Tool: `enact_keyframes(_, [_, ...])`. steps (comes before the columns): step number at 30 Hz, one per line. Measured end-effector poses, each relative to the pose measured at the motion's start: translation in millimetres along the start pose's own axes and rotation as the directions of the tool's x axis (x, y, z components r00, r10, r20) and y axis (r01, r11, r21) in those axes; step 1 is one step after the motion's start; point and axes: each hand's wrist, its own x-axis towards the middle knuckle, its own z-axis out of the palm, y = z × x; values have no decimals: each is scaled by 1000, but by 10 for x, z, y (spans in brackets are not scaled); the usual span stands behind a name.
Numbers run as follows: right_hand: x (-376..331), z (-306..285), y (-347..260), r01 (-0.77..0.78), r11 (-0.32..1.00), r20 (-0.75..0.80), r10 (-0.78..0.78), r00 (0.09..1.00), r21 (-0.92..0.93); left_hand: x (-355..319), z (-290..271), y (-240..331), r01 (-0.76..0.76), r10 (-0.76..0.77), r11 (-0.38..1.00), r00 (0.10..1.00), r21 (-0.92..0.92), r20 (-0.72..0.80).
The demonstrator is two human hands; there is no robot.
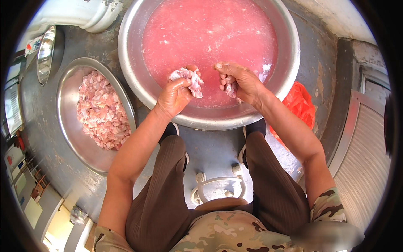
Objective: The person repeatedly picks up small pieces of raw meat from a metal bowl, rinses them by hand in a large basin of pink water, and returns them to the bowl. The process continues with multiple pieces handled one at a time.
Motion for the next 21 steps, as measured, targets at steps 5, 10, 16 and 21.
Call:
enact_keyframes(5, [41, -54, 34, 5, 991, 58, -13, 998, 135, 12, 100, -10, -21, 30, 991, 998, 130, -62])
enact_keyframes(10, [90, -8, 46, -28, 964, 158, -15, 987, 266, 22, 25, -26, -7, 21, 978, 998, 208, -64])
enact_keyframes(16, [118, -38, 41, -6, 964, 164, -39, 986, 266, 17, 41, 9, 8, -4, 987, 1000, 163, -25])
enact_keyframes(21, [105, -46, 41, -2, 963, 131, -35, 991, 270, 21, 96, -6, 5, 4, 986, 999, 168, -52])
